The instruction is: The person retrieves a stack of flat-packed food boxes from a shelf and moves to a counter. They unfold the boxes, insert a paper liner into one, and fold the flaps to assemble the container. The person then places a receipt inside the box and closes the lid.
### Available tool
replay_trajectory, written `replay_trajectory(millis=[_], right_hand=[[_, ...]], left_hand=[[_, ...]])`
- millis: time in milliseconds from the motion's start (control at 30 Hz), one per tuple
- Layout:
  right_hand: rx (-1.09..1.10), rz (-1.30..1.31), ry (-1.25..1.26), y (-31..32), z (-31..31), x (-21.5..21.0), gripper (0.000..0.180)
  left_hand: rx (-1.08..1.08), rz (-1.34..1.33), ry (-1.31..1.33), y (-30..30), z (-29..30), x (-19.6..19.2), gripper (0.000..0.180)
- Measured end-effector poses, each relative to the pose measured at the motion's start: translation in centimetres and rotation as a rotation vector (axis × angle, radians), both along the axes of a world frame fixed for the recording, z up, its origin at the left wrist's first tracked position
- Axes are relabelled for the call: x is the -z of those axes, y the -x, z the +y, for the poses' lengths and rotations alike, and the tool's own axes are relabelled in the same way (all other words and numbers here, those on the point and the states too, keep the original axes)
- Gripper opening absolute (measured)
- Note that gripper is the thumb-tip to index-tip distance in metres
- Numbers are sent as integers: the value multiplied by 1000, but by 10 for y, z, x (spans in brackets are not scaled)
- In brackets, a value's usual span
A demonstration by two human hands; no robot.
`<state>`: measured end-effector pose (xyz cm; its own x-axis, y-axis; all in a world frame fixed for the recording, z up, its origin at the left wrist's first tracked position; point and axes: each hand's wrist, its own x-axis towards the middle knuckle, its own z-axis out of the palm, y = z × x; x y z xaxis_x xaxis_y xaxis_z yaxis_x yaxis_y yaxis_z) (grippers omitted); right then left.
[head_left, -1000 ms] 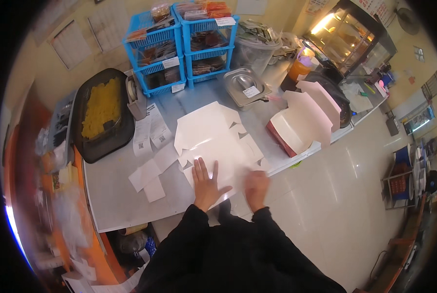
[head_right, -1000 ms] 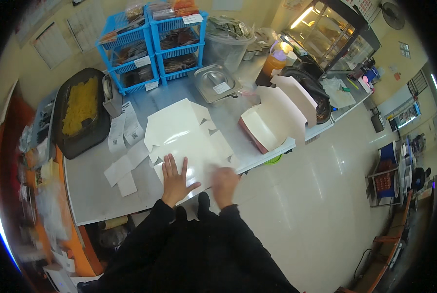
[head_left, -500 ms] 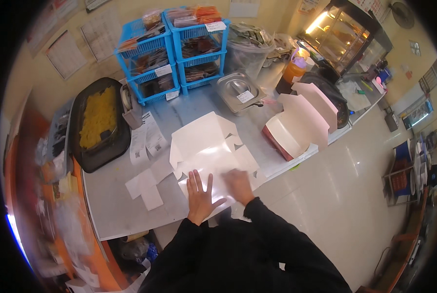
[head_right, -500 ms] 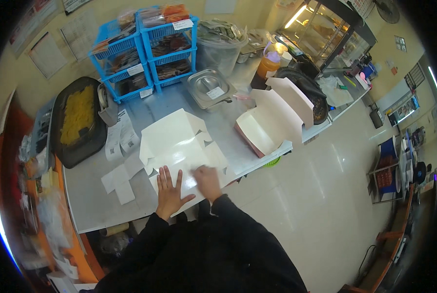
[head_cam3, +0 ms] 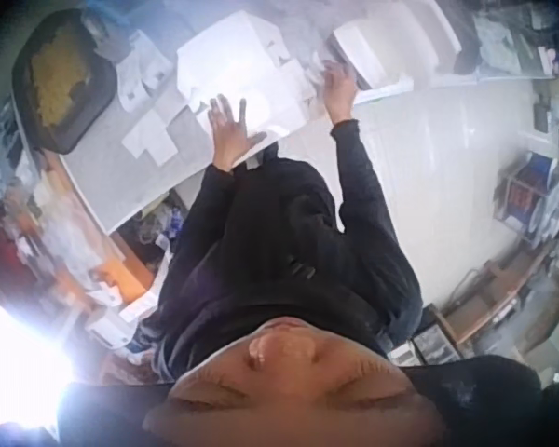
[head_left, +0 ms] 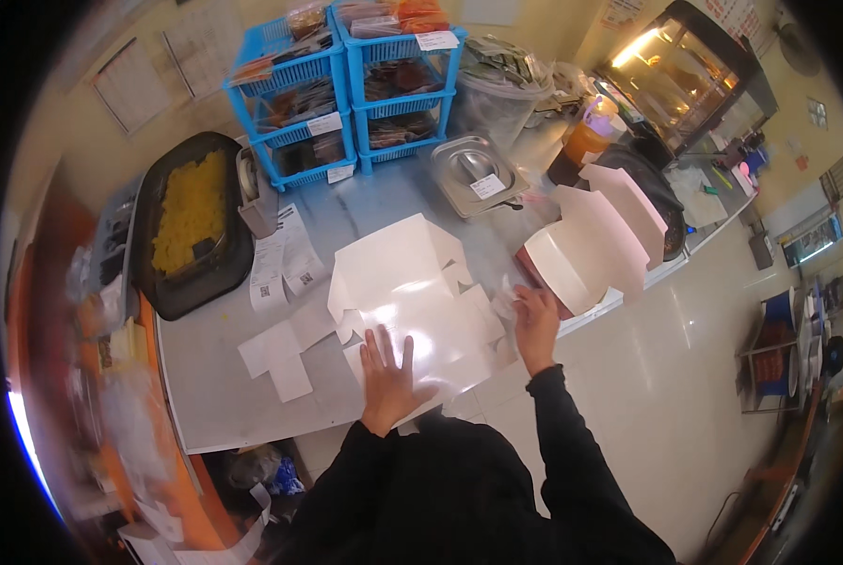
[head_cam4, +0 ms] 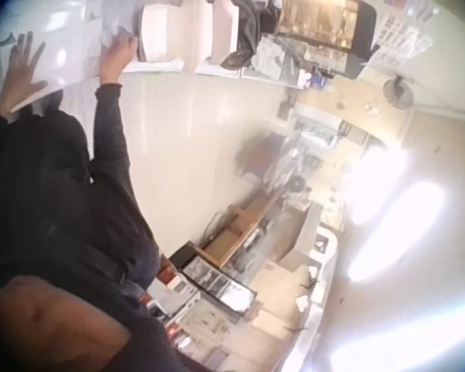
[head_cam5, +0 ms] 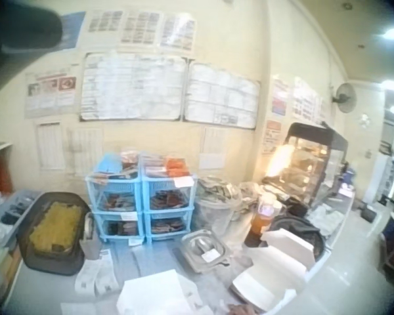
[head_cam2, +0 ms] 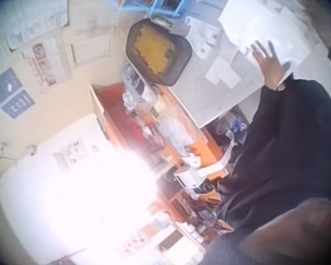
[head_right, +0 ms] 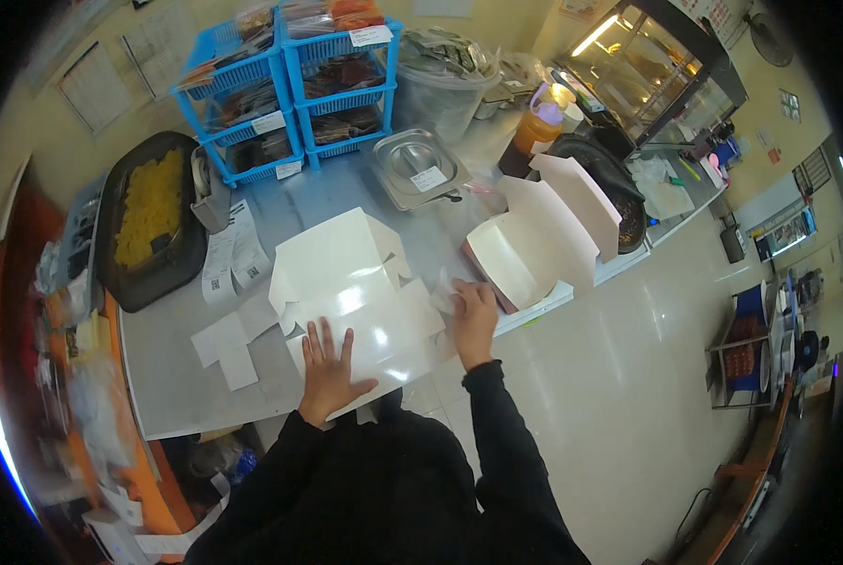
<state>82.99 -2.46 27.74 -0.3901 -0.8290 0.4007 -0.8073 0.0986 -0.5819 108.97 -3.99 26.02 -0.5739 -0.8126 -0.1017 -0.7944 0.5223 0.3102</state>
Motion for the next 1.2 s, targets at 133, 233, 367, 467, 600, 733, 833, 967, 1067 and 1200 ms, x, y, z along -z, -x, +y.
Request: replay_trajectory(millis=[133, 233, 367, 467, 600, 733, 833, 967, 1067, 1200], right_hand=[[-513, 172, -39, -23, 20, 13, 22], [-498, 177, -215, -20, 7, 42, 14], [-418, -47, -205, 4, -47, 38, 7], [-593, -90, -405, 16, -8, 36, 7], [-599, -56, -430, 15, -30, 32, 5], [-562, 50, -354, 18, -51, 35, 6], [-668, -126, -525, 35, -21, 31, 8], [-597, -198, -385, 36, -49, 29, 13], [-438, -94, -246, 40, -65, 31, 16], [-246, -175, -160, 21, -27, 3, 18]], left_hand=[[-50, -87, -177, 34, -12, -15, 90], [-90, 19, -19, 37, -7, 15, 94], [-108, 79, 66, 36, -5, 30, 98], [-139, 126, 107, 36, -2, 35, 95], [-126, 111, 101, 36, -2, 33, 92], [-151, 162, 88, 39, -4, 30, 90], [-148, 152, 91, 36, -7, 36, 93], [-136, 133, 63, 38, -5, 30, 95], [-163, 138, 41, 40, -8, 18, 90], [-179, 168, 26, 31, -4, 20, 91]])
